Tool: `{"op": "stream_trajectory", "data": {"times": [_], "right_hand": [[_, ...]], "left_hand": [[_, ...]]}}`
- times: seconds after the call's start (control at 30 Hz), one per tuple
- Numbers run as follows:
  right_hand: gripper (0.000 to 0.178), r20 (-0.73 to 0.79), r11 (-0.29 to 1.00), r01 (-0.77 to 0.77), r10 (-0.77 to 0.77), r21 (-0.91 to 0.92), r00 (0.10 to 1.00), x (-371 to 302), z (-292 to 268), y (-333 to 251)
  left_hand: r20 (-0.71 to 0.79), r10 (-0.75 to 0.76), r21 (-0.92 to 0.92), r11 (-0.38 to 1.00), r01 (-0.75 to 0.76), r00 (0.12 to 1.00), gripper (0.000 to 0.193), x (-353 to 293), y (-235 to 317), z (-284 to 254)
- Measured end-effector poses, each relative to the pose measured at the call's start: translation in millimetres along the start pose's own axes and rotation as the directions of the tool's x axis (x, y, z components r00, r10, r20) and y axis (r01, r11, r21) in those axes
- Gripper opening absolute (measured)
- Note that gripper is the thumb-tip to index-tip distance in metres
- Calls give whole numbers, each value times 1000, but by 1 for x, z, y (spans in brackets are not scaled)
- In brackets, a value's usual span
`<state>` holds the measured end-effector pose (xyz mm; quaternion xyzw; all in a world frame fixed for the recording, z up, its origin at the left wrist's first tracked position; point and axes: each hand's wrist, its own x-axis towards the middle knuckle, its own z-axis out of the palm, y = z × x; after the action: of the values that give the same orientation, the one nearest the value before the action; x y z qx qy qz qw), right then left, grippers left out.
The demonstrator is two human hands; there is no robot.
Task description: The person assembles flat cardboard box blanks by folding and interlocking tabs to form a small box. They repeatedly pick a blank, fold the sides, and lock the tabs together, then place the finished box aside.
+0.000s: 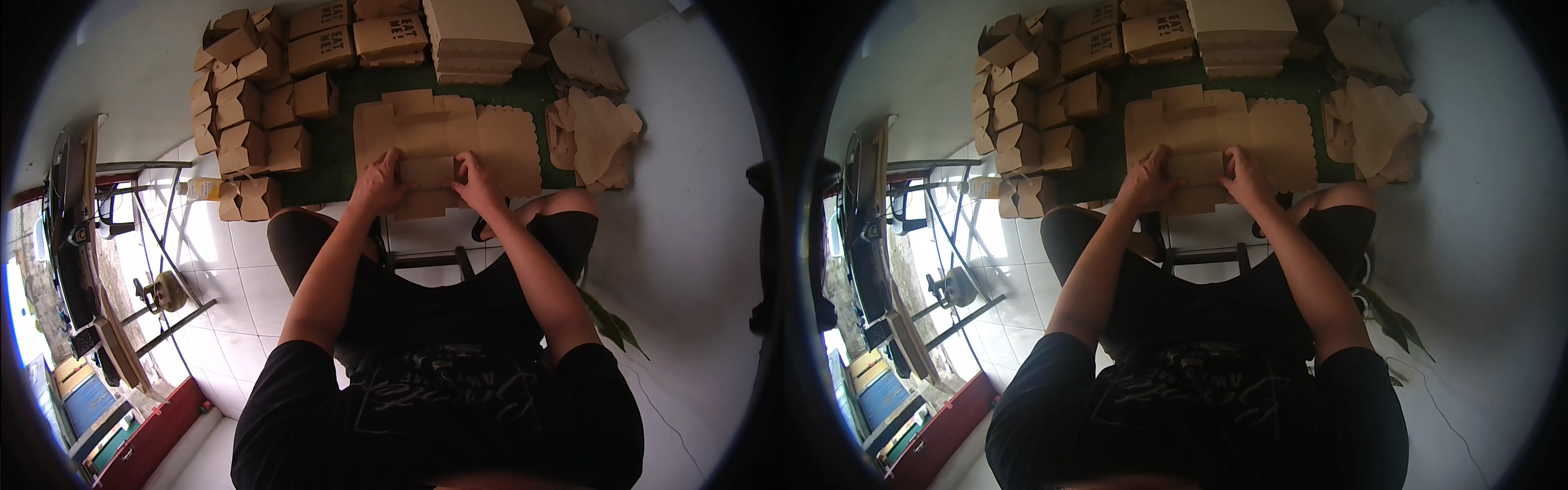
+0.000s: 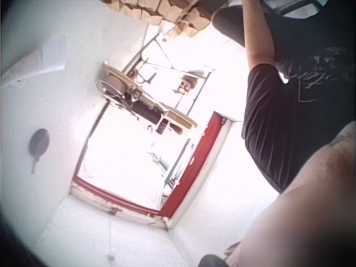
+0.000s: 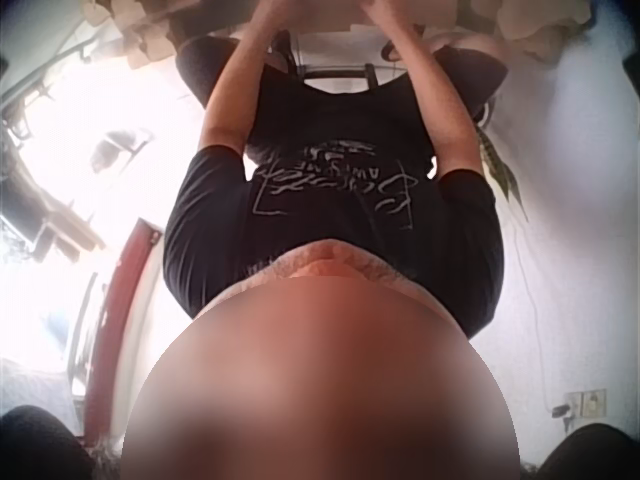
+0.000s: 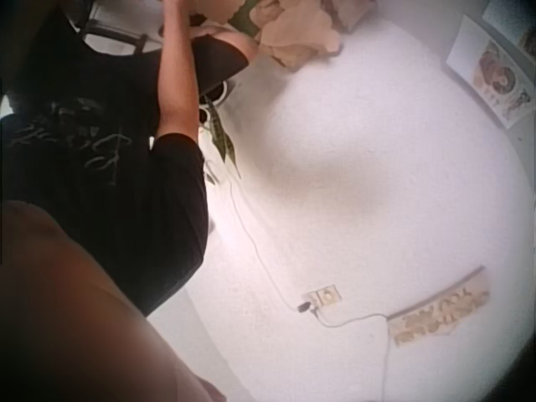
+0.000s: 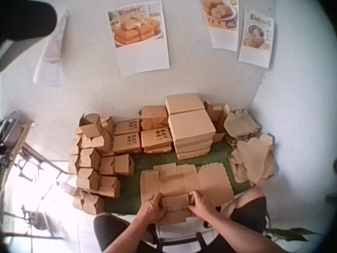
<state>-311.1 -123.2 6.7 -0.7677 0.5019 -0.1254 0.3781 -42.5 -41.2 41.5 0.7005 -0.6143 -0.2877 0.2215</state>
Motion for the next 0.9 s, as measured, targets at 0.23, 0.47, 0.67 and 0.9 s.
{"op": "stream_trajectory", "data": {"times": [0.23, 0.47, 0.67, 0.9], "right_hand": [[62, -179, 982, 165, -179, -90, 968, -4, 3, -18], [53, 137, 805, 548, -531, -226, 836, -5, -1, -24], [53, 128, 854, 483, -467, -193, 875, 1, 14, -22], [64, 61, 874, 425, -423, -235, 904, 10, 10, -16]], "left_hand": [[-44, 167, 114, 980, -161, 985, 36, 3, -16, 10], [-3, 237, 216, 949, -231, 971, 30, -1, -5, 15], [-46, 215, 247, 949, -197, 976, 38, -3, 4, 12], [-27, 138, 277, 953, -125, 990, 38, -2, 3, 13]]}}
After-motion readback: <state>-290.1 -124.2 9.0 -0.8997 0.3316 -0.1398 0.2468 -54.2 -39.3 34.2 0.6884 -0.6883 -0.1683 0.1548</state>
